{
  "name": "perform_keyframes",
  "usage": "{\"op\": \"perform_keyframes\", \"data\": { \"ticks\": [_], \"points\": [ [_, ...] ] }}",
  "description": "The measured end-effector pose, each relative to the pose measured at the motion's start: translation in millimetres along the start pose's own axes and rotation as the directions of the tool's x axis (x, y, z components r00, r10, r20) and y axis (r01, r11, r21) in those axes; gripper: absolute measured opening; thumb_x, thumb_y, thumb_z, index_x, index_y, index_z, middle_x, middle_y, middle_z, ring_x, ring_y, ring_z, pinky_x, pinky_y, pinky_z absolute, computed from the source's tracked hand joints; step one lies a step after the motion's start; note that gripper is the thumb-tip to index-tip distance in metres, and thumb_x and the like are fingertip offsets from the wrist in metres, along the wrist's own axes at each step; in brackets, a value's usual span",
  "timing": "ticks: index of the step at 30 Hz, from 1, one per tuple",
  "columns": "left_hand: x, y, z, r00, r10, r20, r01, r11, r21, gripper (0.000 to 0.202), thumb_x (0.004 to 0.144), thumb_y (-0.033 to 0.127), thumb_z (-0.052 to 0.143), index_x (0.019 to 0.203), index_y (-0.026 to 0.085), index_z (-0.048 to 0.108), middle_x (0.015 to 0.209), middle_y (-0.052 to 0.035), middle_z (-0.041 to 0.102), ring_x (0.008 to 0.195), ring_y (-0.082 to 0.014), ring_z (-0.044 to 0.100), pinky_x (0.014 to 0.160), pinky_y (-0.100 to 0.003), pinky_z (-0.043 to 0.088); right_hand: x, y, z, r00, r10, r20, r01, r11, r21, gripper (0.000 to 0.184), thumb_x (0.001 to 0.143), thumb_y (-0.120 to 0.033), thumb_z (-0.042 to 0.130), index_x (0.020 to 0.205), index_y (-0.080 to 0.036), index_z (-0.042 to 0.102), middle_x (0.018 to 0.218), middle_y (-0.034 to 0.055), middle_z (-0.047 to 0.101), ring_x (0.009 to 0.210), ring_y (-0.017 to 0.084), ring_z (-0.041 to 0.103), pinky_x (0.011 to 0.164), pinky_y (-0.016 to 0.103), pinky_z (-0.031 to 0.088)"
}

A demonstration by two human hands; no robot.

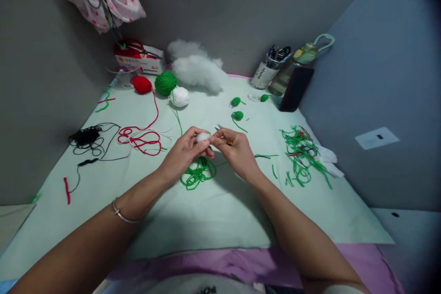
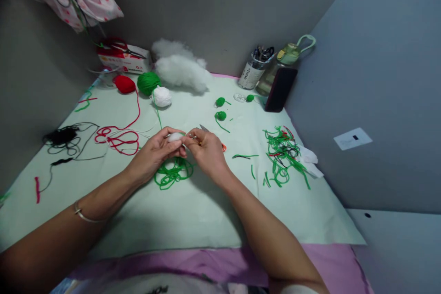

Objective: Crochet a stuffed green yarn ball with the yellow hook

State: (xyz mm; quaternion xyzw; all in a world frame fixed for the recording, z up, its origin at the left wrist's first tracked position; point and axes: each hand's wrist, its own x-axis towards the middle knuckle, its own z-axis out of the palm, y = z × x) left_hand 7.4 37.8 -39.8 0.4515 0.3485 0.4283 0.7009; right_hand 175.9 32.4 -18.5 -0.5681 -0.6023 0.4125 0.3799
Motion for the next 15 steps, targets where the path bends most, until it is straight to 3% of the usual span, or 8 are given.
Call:
{"op": "perform_keyframes", "data": {
  "ticks": [5,11,15],
  "points": [
    [7.3,-8.0,-2.2,0.999,0.003,-0.047,-0.002,1.0,0.016,0.03,0.084,0.04,0.078,0.096,0.017,0.063,0.078,0.0005,0.072,0.064,-0.0143,0.071,0.067,-0.027,0.057,-1.5,-6.1,-2.9,0.994,-0.032,0.105,0.018,0.991,0.136,0.024,0.089,-0.036,0.059,0.073,-0.019,0.061,0.071,-0.0002,0.064,0.07,0.014,0.054,0.071,0.03,0.04],
    [11.6,-12.5,-0.5,0.989,0.041,-0.142,-0.034,0.998,0.051,0.019,0.074,0.026,0.074,0.09,0.019,0.066,0.061,0.0058,0.063,0.051,-0.0107,0.056,0.051,-0.021,0.043,-20.0,-13.4,12.6,0.988,-0.028,0.152,0.017,0.997,0.073,0.018,0.09,-0.029,0.058,0.074,-0.022,0.052,0.059,-0.0069,0.045,0.056,0.011,0.036,0.058,0.028,0.027],
    [12.3,-12.1,1.5,0.982,0.042,-0.186,-0.032,0.998,0.059,0.019,0.072,0.021,0.069,0.09,0.018,0.065,0.054,0.0082,0.056,0.046,-0.0086,0.045,0.047,-0.021,0.035,-24.6,-8.5,19.4,0.988,-0.062,0.143,0.064,0.998,-0.01,0.019,0.092,-0.028,0.055,0.075,-0.023,0.048,0.06,-0.0071,0.041,0.057,0.011,0.035,0.059,0.028,0.026]
  ]
}}
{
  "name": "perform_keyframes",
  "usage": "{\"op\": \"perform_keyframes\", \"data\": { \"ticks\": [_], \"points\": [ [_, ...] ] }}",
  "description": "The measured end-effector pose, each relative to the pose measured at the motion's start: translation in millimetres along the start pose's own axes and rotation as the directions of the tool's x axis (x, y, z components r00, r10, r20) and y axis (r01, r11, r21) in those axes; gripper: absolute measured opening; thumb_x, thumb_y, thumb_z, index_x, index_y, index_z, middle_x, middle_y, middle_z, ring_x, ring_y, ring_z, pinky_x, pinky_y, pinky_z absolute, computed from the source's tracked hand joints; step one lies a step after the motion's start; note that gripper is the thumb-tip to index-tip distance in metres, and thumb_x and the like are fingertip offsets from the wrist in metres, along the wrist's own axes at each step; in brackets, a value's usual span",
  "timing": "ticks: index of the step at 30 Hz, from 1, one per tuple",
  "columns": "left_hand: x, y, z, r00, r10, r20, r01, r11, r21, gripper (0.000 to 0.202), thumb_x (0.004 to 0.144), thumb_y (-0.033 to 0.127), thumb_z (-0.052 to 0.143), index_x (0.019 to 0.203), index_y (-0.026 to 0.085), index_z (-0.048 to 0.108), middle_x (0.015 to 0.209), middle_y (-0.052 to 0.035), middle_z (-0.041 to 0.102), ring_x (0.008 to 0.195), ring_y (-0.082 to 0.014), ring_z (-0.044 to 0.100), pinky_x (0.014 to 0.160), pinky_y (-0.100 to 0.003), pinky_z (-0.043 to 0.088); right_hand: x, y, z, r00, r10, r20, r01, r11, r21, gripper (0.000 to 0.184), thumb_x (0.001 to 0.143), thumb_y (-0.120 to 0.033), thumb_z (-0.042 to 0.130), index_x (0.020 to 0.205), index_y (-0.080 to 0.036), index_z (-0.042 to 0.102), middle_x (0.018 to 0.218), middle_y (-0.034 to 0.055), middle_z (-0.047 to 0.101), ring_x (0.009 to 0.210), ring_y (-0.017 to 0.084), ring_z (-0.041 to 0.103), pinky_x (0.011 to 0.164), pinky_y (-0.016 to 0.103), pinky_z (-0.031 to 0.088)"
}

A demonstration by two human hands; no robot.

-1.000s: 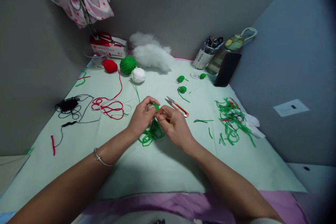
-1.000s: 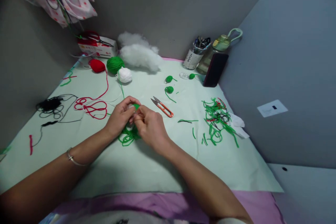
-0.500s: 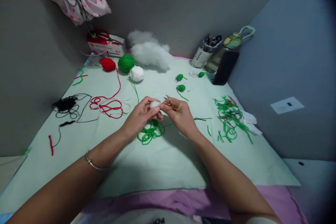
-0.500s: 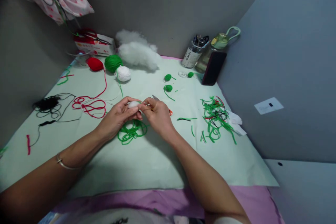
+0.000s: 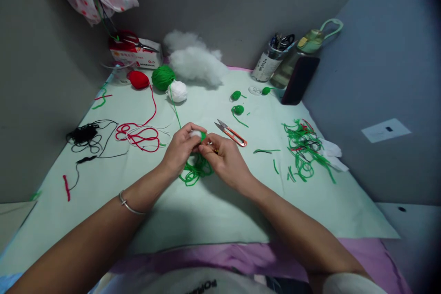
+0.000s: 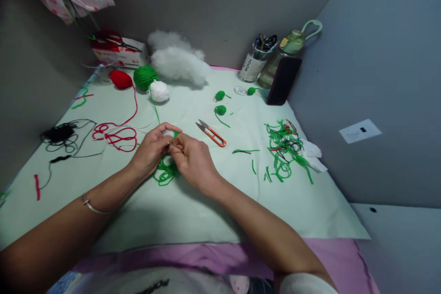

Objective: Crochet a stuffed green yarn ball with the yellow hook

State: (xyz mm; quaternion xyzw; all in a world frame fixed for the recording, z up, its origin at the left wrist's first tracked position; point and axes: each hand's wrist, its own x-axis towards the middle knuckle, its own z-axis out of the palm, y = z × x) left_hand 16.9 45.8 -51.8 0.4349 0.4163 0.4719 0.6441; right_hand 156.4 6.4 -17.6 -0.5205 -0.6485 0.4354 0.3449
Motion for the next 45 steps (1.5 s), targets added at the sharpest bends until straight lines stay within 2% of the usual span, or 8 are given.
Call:
{"op": "perform_keyframes", "data": {
  "ticks": [5,8,12,19,27,36,42,45],
  "points": [
    [-0.7,-0.6,1.7,0.999,0.036,-0.027,-0.036,0.999,-0.012,0.028,0.076,0.027,0.073,0.097,0.022,0.056,0.06,0.0082,0.061,0.051,-0.0107,0.055,0.053,-0.022,0.041,6.3,6.9,-6.2,1.0,-0.016,0.001,0.017,0.999,-0.047,0.018,0.095,-0.031,0.055,0.079,-0.022,0.054,0.06,-0.0063,0.044,0.058,0.012,0.037,0.062,0.03,0.027],
    [-3.9,0.6,3.1,0.997,0.077,-0.032,-0.077,0.997,-0.004,0.031,0.078,0.025,0.074,0.1,0.023,0.052,0.07,0.0063,0.066,0.06,-0.0117,0.061,0.062,-0.024,0.048,15.0,10.1,-12.7,1.0,0.021,-0.01,-0.021,0.998,0.053,0.036,0.095,-0.048,0.058,0.072,-0.021,0.06,0.063,-0.0026,0.053,0.064,0.014,0.044,0.065,0.031,0.032],
    [-9.0,7.9,1.4,0.99,0.138,0.037,-0.139,0.99,0.039,0.035,0.078,0.02,0.078,0.102,0.023,0.053,0.083,0.0042,0.068,0.073,-0.0125,0.067,0.073,-0.026,0.054,23.6,13.2,-19.3,0.995,0.093,-0.039,-0.084,0.978,0.19,0.049,0.082,-0.065,0.072,0.065,-0.019,0.063,0.067,0.0006,0.061,0.065,0.013,0.045,0.064,0.031,0.034],
    [-7.2,18.0,-12.0,0.987,0.055,0.148,-0.047,0.997,-0.063,0.027,0.09,0.039,0.076,0.101,0.021,0.059,0.088,0.0008,0.071,0.075,-0.0141,0.071,0.077,-0.031,0.057,20.3,16.0,-23.3,0.992,0.098,-0.078,-0.087,0.988,0.131,0.034,0.083,-0.049,0.073,0.07,-0.019,0.065,0.058,-0.0052,0.047,0.058,0.01,0.031,0.057,0.03,0.02],
    [-6.7,13.9,-6.7,0.991,0.084,0.107,-0.094,0.992,0.087,0.036,0.079,0.028,0.083,0.096,0.022,0.052,0.09,0.0037,0.066,0.07,-0.0111,0.067,0.07,-0.027,0.054,15.6,9.2,-24.2,0.993,0.006,-0.115,-0.029,0.978,-0.205,0.018,0.088,-0.026,0.064,0.072,-0.02,0.059,0.054,-0.0076,0.043,0.055,0.01,0.034,0.06,0.03,0.026],
    [-0.2,-0.3,0.7,0.976,0.218,-0.006,-0.216,0.97,0.111,0.024,0.078,0.019,0.073,0.089,0.023,0.052,0.082,0.0029,0.067,0.073,-0.0126,0.062,0.07,-0.026,0.051,0.7,4.1,-7.7,1.0,-0.027,-0.006,0.026,0.987,-0.16,0.016,0.093,-0.026,0.055,0.078,-0.023,0.05,0.058,-0.0075,0.042,0.055,0.011,0.032,0.06,0.03,0.024],
    [-3.4,2.4,-9.0,0.988,0.053,0.143,-0.057,0.998,0.03,0.03,0.088,0.034,0.075,0.112,0.019,0.063,0.09,-0.0006,0.07,0.08,-0.0155,0.067,0.076,-0.029,0.052,8.3,3.3,-17.3,0.997,-0.012,-0.076,0.001,0.989,-0.151,0.015,0.091,-0.027,0.061,0.077,-0.021,0.06,0.058,-0.0069,0.048,0.056,0.011,0.038,0.06,0.03,0.026],
    [-5.9,4.3,-9.4,0.983,0.019,0.183,-0.028,0.998,0.047,0.024,0.09,0.034,0.074,0.108,0.02,0.065,0.089,-0.0001,0.069,0.082,-0.0154,0.066,0.078,-0.028,0.05,10.1,3.1,-20.8,0.996,-0.013,-0.083,-0.001,0.987,-0.161,0.016,0.091,-0.027,0.061,0.076,-0.02,0.061,0.057,-0.0066,0.05,0.056,0.011,0.039,0.06,0.03,0.027]
  ]
}}
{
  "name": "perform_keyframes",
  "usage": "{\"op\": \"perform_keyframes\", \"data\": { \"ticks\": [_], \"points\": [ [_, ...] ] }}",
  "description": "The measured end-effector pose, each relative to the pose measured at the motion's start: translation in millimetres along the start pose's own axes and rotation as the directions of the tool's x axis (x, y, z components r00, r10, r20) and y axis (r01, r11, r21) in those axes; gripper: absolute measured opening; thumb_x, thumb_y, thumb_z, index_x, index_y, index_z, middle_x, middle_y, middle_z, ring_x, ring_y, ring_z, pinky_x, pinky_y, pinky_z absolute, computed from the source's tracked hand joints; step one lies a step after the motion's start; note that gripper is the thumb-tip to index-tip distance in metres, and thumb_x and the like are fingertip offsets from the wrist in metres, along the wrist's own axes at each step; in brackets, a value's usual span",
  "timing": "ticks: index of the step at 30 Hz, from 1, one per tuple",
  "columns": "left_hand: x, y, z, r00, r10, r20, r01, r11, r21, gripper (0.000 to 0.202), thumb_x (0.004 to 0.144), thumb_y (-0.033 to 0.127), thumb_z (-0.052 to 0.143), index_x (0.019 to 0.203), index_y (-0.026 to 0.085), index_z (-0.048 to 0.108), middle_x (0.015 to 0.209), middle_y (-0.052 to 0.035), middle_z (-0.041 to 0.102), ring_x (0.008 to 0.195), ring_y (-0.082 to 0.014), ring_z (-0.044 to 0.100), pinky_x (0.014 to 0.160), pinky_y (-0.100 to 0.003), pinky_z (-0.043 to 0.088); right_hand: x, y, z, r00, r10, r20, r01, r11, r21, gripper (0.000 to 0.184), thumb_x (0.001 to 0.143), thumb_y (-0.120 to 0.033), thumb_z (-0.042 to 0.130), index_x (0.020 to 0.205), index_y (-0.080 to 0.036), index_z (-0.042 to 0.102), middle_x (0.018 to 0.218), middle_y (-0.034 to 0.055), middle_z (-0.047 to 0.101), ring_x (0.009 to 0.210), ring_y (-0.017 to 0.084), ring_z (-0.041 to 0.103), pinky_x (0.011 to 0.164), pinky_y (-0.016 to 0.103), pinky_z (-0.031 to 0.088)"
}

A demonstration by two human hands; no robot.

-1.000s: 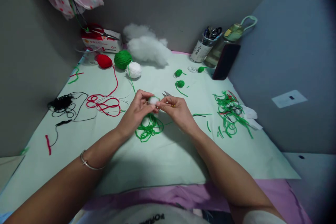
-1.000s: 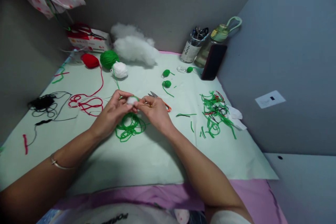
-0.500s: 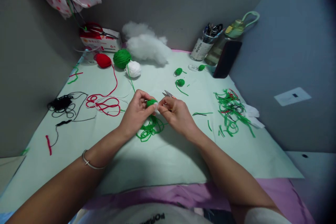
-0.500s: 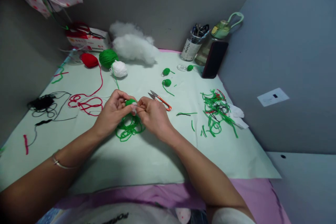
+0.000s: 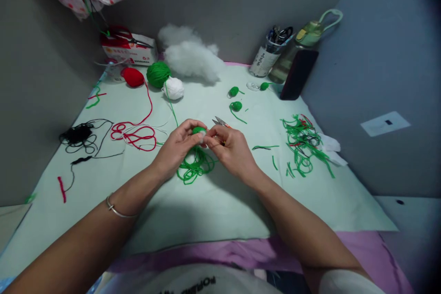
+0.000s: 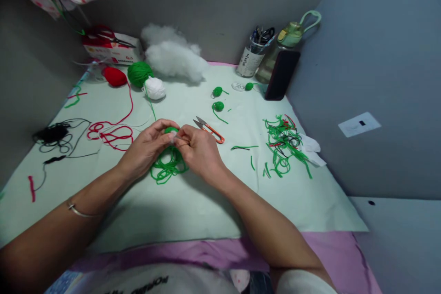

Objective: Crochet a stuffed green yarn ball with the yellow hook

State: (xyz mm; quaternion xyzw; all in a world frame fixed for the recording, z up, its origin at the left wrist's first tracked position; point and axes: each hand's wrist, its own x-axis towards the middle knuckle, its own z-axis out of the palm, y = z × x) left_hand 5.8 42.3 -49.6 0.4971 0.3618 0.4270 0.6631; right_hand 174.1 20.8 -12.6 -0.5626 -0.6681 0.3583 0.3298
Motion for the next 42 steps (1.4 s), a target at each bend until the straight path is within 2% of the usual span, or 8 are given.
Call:
{"op": "perform_keyframes", "data": {
  "ticks": [7,14,19,23,27,31,35,42],
  "points": [
    [5.3,-2.7,12.3,0.973,0.137,-0.184,-0.102,0.977,0.187,0.012,0.076,0.014,0.066,0.085,0.022,0.064,0.076,0.0031,0.059,0.067,-0.0144,0.051,0.064,-0.027,0.043,-13.3,-3.6,13.1,0.999,-0.006,0.047,0.008,0.998,-0.056,0.016,0.092,-0.021,0.054,0.077,-0.023,0.049,0.06,-0.0057,0.047,0.056,0.012,0.038,0.062,0.031,0.025],
    [6.0,-2.5,9.4,0.961,0.092,-0.263,-0.078,0.995,0.061,0.02,0.076,0.02,0.065,0.093,0.023,0.056,0.091,0.0007,0.07,0.072,-0.0141,0.06,0.069,-0.027,0.047,-14.5,-6.4,18.5,0.995,-0.02,0.102,0.016,0.999,0.047,0.016,0.097,-0.026,0.052,0.081,-0.024,0.049,0.065,-0.0058,0.045,0.059,0.013,0.038,0.063,0.03,0.026],
    [7.6,7.8,-3.3,0.954,0.05,-0.296,-0.071,0.996,-0.059,0.028,0.073,0.021,0.078,0.098,0.021,0.066,0.094,0.0008,0.07,0.074,-0.0122,0.06,0.072,-0.025,0.049,-10.2,-3.8,0.1,0.978,-0.036,0.207,0.001,0.986,0.164,0.021,0.103,-0.043,0.052,0.11,-0.024,0.053,0.078,-0.0049,0.05,0.07,0.014,0.048,0.066,0.029,0.034],
    [9.3,8.6,-9.3,0.96,0.069,-0.272,-0.081,0.996,-0.032,0.029,0.078,0.02,0.076,0.108,0.02,0.074,0.105,-0.0032,0.075,0.09,-0.015,0.064,0.077,-0.025,0.049,-6.7,-1.3,-11.2,0.995,-0.024,0.092,0.001,0.97,0.244,0.013,0.105,-0.037,0.046,0.106,-0.024,0.049,0.084,-0.0035,0.051,0.065,0.012,0.045,0.063,0.029,0.038],
    [8.7,4.6,-10.1,0.963,0.059,-0.261,-0.063,0.998,-0.006,0.036,0.079,0.025,0.079,0.113,0.02,0.068,0.103,-0.0047,0.079,0.081,-0.0151,0.064,0.074,-0.027,0.05,-2.9,-1.0,-16.3,1.0,-0.009,-0.014,0.014,0.935,0.354,0.026,0.106,-0.048,0.045,0.096,-0.025,0.049,0.07,-0.0063,0.046,0.054,0.01,0.038,0.052,0.028,0.031],
    [6.6,3.8,-8.2,0.963,0.058,-0.263,-0.054,0.998,0.022,0.033,0.078,0.03,0.082,0.099,0.021,0.058,0.093,-0.003,0.08,0.065,-0.0134,0.063,0.068,-0.029,0.052,-2.6,-4.4,-17.0,0.987,0.062,0.149,-0.124,0.881,0.456,0.024,0.103,-0.044,0.049,0.09,-0.023,0.052,0.076,-0.0048,0.048,0.055,0.009,0.035,0.048,0.026,0.027],
    [4.3,6.3,-5.7,0.967,0.092,-0.236,-0.079,0.995,0.062,0.03,0.079,0.031,0.08,0.099,0.019,0.063,0.089,-0.0025,0.078,0.073,-0.0162,0.07,0.073,-0.03,0.055,-3.5,-4.8,-14.4,0.972,0.008,0.234,-0.1,0.918,0.384,0.017,0.099,-0.029,0.05,0.1,-0.019,0.064,0.089,-0.0001,0.06,0.065,0.009,0.047,0.06,0.025,0.04],
    [4.4,8.8,-5.9,0.958,0.128,-0.257,-0.094,0.986,0.14,0.031,0.078,0.027,0.078,0.108,0.018,0.073,0.086,-0.0009,0.074,0.076,-0.0155,0.066,0.073,-0.028,0.052,-5.6,-1.5,-11.4,0.943,-0.037,0.33,-0.084,0.935,0.345,0.04,0.106,-0.055,0.045,0.107,-0.02,0.064,0.069,-0.0052,0.052,0.058,0.011,0.043,0.055,0.026,0.035]
  ]
}}
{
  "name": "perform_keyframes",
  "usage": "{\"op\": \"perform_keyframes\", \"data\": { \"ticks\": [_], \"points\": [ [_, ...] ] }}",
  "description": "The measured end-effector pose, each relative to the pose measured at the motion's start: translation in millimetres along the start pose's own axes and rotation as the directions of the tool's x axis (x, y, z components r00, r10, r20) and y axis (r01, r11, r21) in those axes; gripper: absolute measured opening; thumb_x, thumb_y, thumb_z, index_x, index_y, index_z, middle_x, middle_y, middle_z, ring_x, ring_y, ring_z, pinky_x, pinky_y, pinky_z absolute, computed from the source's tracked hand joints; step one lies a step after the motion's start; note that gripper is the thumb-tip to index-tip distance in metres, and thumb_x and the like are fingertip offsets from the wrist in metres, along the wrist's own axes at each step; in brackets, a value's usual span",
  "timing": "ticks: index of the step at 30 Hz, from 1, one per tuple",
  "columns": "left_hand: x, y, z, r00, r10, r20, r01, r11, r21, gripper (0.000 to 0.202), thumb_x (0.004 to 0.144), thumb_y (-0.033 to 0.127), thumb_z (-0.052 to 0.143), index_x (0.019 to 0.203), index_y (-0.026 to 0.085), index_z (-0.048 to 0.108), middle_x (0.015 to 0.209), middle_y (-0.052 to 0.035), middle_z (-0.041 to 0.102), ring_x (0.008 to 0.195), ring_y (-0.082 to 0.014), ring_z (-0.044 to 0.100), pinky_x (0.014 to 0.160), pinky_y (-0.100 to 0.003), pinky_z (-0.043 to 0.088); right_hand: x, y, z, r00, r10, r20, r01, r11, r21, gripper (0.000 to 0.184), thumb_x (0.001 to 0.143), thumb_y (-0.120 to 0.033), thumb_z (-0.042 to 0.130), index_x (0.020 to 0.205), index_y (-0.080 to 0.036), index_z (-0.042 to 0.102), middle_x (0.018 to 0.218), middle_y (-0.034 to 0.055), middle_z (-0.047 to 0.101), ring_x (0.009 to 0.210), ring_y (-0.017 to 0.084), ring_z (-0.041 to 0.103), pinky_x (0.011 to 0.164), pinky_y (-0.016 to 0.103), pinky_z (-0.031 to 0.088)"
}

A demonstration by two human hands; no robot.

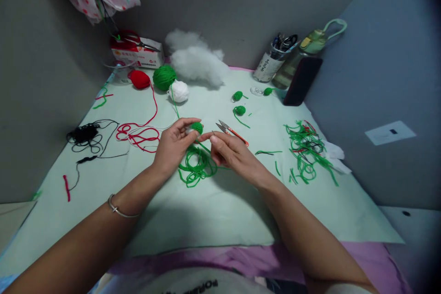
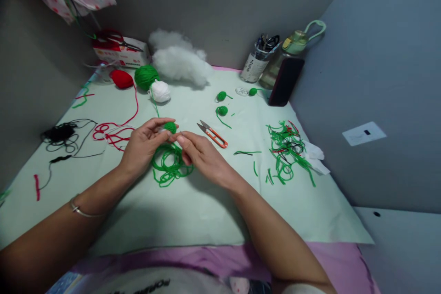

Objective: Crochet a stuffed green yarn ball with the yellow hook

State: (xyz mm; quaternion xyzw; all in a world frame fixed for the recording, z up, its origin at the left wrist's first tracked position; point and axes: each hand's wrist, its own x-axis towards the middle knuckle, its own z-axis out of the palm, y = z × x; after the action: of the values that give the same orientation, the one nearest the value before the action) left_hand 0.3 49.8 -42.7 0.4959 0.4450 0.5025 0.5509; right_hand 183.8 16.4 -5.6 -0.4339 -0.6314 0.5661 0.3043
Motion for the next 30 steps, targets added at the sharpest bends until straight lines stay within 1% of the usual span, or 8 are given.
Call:
{"op": "perform_keyframes", "data": {
  "ticks": [3,6,10,13,18,22,26,30],
  "points": [
    [0.5,-0.6,-0.3,1.0,-0.016,0.011,0.016,0.999,0.03,0.034,0.078,0.027,0.078,0.111,0.018,0.076,0.082,-0.0001,0.072,0.072,-0.0151,0.063,0.069,-0.027,0.049,-2.0,-2.3,-0.1,0.997,-0.026,-0.07,0.02,0.996,-0.089,0.042,0.107,-0.054,0.045,0.093,-0.019,0.064,0.082,-0.0009,0.058,0.07,0.011,0.048,0.063,0.027,0.039],
    [0.3,-1.1,-0.2,1.0,-0.021,0.016,0.02,0.999,0.037,0.035,0.077,0.028,0.079,0.11,0.017,0.077,0.078,0.0,0.071,0.07,-0.015,0.062,0.066,-0.027,0.047,0.8,1.0,-2.4,1.0,-0.006,-0.013,0.006,1.0,-0.015,0.043,0.107,-0.05,0.043,0.096,-0.018,0.071,0.088,0.0019,0.065,0.068,0.011,0.048,0.061,0.027,0.038],
    [-1.7,0.0,0.4,0.999,-0.042,0.018,0.041,0.998,0.044,0.037,0.076,0.028,0.078,0.111,0.016,0.077,0.074,0.0007,0.07,0.064,-0.0134,0.06,0.06,-0.025,0.046,9.1,12.0,-3.4,0.997,0.063,0.046,-0.07,0.983,0.173,0.04,0.098,-0.054,0.06,0.094,-0.016,0.072,0.065,-0.004,0.057,0.053,0.008,0.04,0.049,0.024,0.028],
    [-3.4,1.2,1.1,0.998,-0.054,0.029,0.051,0.996,0.073,0.039,0.077,0.028,0.077,0.114,0.015,0.077,0.065,0.003,0.066,0.057,-0.0119,0.057,0.055,-0.023,0.042,12.9,17.6,-0.3,0.994,0.084,0.076,-0.1,0.962,0.255,0.042,0.095,-0.057,0.064,0.093,-0.016,0.072,0.052,-0.0076,0.052,0.043,0.006,0.036,0.043,0.023,0.023],
    [-6.1,0.9,2.7,0.998,-0.022,0.06,0.017,0.997,0.075,0.041,0.08,0.028,0.075,0.119,0.014,0.076,0.063,0.0034,0.065,0.056,-0.0114,0.057,0.055,-0.022,0.043,13.7,18.6,5.1,0.991,0.104,0.08,-0.126,0.926,0.356,0.034,0.095,-0.048,0.064,0.089,-0.015,0.07,0.046,-0.0096,0.051,0.035,0.004,0.031,0.039,0.022,0.019],
    [-8.4,-1.2,3.2,0.998,0.035,0.045,-0.04,0.993,0.109,0.041,0.082,0.026,0.076,0.121,0.014,0.076,0.062,0.0046,0.061,0.055,-0.0101,0.051,0.053,-0.022,0.04,14.1,16.8,5.0,0.981,0.161,0.106,-0.191,0.876,0.443,0.026,0.096,-0.039,0.059,0.087,-0.016,0.067,0.043,-0.0093,0.053,0.031,0.005,0.031,0.037,0.021,0.023],
    [-8.4,-2.4,1.8,0.995,0.064,0.071,-0.07,0.994,0.083,0.043,0.086,0.034,0.078,0.125,0.015,0.075,0.072,0.0014,0.068,0.067,-0.0125,0.06,0.064,-0.023,0.048,15.0,16.7,2.2,0.982,0.163,0.1,-0.191,0.833,0.519,0.022,0.092,-0.037,0.061,0.085,-0.017,0.066,0.04,-0.01,0.052,0.03,0.006,0.028,0.035,0.021,0.025],
    [-6.7,-3.8,0.6,0.995,0.023,0.101,-0.029,0.998,0.055,0.041,0.086,0.037,0.079,0.121,0.015,0.076,0.076,-0.0006,0.072,0.07,-0.0132,0.062,0.066,-0.024,0.048,14.4,15.4,1.5,0.986,0.16,0.053,-0.165,0.844,0.51,0.021,0.093,-0.034,0.058,0.084,-0.018,0.066,0.038,-0.0104,0.048,0.03,0.006,0.024,0.036,0.02,0.023]
  ]
}}
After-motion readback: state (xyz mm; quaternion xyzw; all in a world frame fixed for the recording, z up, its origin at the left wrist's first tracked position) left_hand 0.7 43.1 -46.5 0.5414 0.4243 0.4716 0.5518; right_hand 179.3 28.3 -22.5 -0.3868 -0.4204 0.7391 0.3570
